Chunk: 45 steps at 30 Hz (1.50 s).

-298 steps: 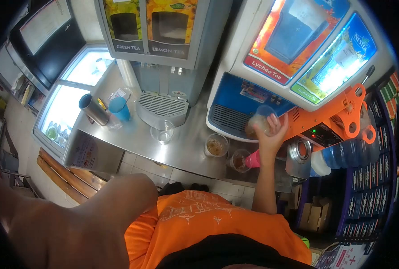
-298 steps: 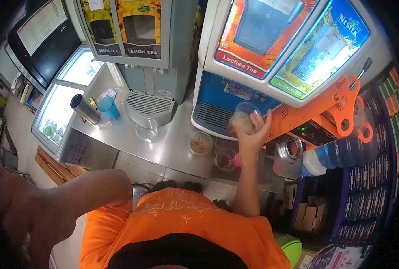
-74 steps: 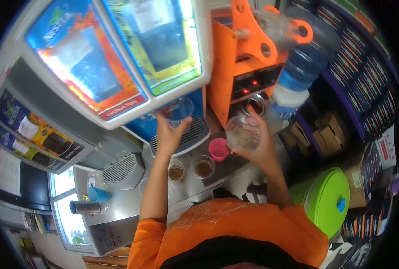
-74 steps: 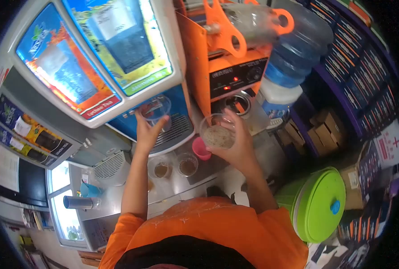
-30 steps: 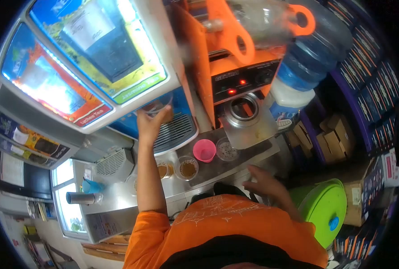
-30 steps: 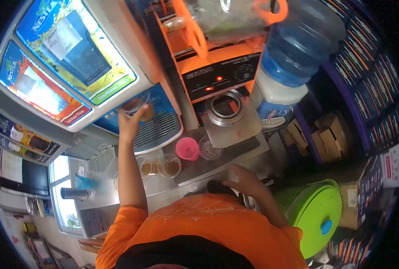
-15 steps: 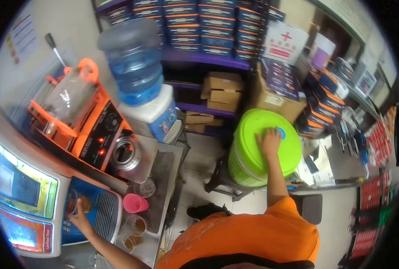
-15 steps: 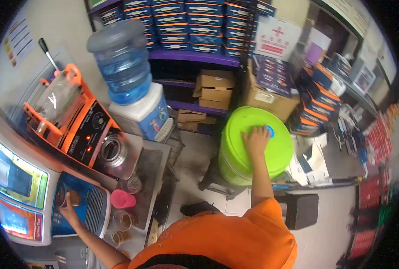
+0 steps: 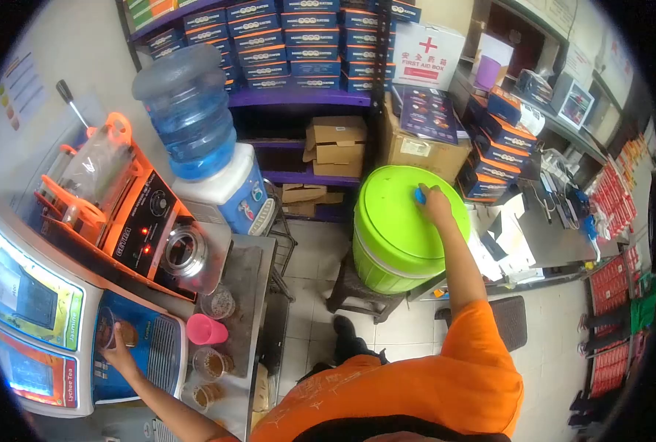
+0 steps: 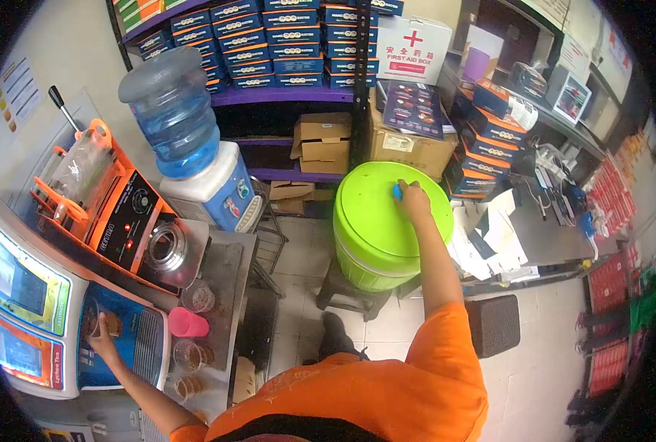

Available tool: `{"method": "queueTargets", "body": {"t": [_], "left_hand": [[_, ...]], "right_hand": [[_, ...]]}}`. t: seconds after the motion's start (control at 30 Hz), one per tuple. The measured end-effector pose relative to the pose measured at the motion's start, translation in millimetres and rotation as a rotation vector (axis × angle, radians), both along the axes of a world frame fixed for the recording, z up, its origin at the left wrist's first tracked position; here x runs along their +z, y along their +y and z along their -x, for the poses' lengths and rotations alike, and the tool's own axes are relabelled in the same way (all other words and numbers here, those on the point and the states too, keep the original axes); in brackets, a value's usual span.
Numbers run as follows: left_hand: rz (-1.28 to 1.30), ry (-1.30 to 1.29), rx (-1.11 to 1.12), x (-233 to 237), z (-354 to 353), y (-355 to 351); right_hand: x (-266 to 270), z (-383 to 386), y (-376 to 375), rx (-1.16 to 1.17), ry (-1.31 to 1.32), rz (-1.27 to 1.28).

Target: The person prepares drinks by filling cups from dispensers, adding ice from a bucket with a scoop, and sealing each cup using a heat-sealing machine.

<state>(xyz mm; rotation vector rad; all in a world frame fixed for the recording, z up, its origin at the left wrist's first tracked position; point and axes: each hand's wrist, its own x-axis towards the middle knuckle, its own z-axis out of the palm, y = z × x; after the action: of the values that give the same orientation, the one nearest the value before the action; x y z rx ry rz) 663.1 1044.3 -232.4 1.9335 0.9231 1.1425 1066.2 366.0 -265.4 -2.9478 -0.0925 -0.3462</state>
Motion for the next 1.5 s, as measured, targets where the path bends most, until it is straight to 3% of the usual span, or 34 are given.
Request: {"method": "queueTargets", "body": {"t": [0.2, 0.27, 0.43, 0.57, 0.67, 0.7, 0.77, 0.8, 0.83, 0.87, 0.9, 0.93, 0.97, 1.03, 1.27, 1.5], "left_hand": [[-0.003, -0.027, 0.098, 16.9, -10.3, -30.3], [0.02, -0.008, 0.116, 5.3, -5.0, -14.8], [0.098, 0.018, 0.05, -7.7, 2.9, 10.1], [-0.143, -0.091, 0.237, -24.8, -2.1, 14.4], [0.033, -0.006, 0.139, -20.6, 6.0, 18.6], [0.035, 0.049, 0.135, 2.2, -8.5, -6.0], [0.084, -0.075, 0.096, 46.8, -34.0, -66.2], [-0.008, -0.126, 0.194, 20.5, -26.6, -42.1], [0.126, -0.146, 0.103, 7.3, -16.9, -26.0], [0.025, -0.175, 0.143, 40.9, -37.4, -66.2], [0.136, -0.115, 0.095, 25.6, -24.4, -47.5], [0.138, -0.285, 0.035, 38.3, -35.3, -64.3], [0.1, -0.231, 0.167, 36.8, -34.0, -63.0], [0.066, -0.15, 0.27, 34.5, -32.8, -58.6], [0.099, -0.211, 0.231, 37.2, -33.3, -60.7], [0.135, -0.224, 0.264, 33.3, -30.4, -56.4]], "right_hand": [[-15.3, 11.1, -2.3, 0.092, -0.224, -0.003], [-8.6, 11.1, -0.6, 0.207, -0.346, -0.149], [83.1, -5.6, -2.3, 0.293, -0.467, -0.254], [133.6, -63.8, -7.3, 0.328, -0.563, -0.297], [123.5, -148.3, -18.8, 0.299, -0.618, -0.249], [116.3, -174.3, -26.3, 0.292, -0.58, -0.254], [97.5, -218.9, -39.2, 0.19, -0.54, -0.179], [86.6, -243.4, -50.1, 0.254, -0.575, -0.097], [75.5, -265.8, -64.0, 0.297, -0.546, -0.073], [44.8, -303.7, -90.6, 0.252, -0.591, -0.035], [42.2, -313.9, -95.8, 0.141, -0.496, 0.041], [16.0, -342.7, -119.5, 0.227, -0.643, -0.029], [26.6, -338.7, -110.5, 0.075, -0.536, 0.046], [19.8, -361.8, -121.0, 0.134, -0.552, 0.07], [26.1, -342.7, -113.6, -0.075, -0.416, 0.143], [31.7, -312.4, -116.4, 0.048, -0.734, 0.187]]}}
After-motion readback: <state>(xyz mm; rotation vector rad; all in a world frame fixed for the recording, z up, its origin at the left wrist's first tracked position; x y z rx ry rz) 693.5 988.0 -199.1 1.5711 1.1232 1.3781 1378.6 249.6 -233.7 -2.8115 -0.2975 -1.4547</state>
